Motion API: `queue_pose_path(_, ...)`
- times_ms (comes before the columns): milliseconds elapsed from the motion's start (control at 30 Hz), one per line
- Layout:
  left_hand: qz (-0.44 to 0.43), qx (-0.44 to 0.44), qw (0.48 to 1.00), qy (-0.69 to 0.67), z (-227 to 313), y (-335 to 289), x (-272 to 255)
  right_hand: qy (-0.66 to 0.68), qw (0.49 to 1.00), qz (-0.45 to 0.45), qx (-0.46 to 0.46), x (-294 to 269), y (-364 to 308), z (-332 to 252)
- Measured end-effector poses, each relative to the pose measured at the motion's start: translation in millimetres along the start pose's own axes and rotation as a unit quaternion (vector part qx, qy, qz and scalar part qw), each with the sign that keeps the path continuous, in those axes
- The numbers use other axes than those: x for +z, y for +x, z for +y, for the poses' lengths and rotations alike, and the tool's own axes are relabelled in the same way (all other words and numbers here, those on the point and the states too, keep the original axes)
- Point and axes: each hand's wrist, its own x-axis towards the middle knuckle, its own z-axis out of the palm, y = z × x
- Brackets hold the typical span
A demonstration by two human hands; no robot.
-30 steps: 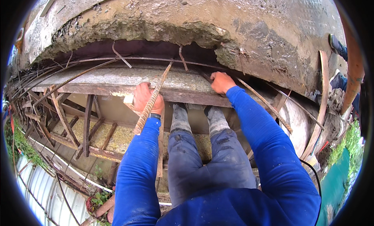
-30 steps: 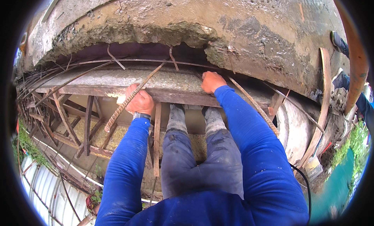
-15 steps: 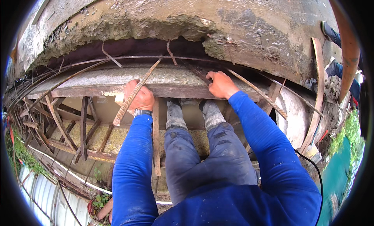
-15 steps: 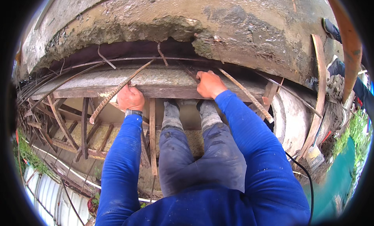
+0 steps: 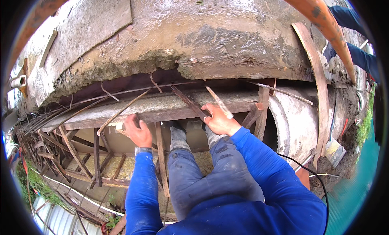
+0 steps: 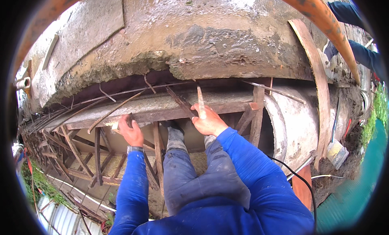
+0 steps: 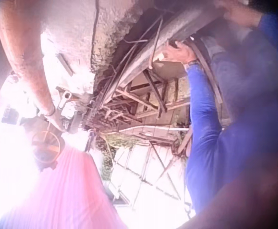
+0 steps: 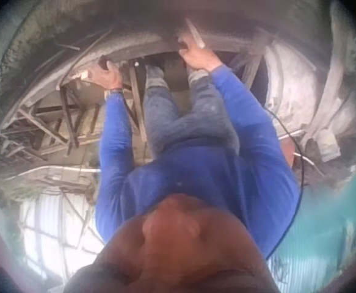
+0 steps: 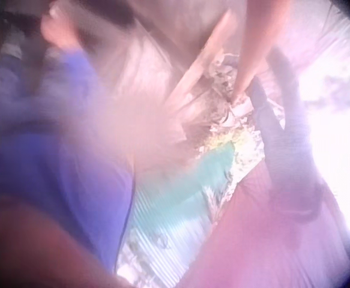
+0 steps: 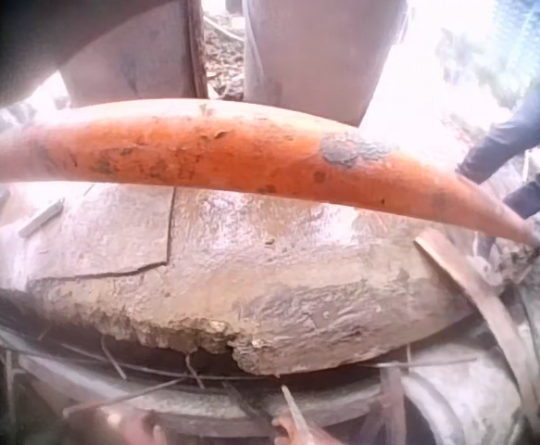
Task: The person places steel rebar rods into a concrete formwork trench, adjusting their positions by hand to align them with existing reinforcement. The worker repeatedly reaches into the form, shifts the rods, and checks their placement along the length of the trench.
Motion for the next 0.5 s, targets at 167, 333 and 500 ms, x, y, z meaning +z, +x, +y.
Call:
queue_pose_path(167,-0.283,-0.195,0.879,-0.331,64,-67,17,0.020,0.999,-0.037,-0.018,-12,-6,-1)
queue_pose_path(333,-0.387,-0.467,0.667,-0.432,166,-89,35,0.064,0.990,-0.103,-0.066,-24,-30,-9)
queue_pose_path(500,-0.352,-0.493,0.638,-0.475,185,-100,-1,0.071,0.976,-0.109,-0.175,-24,-68,-12)
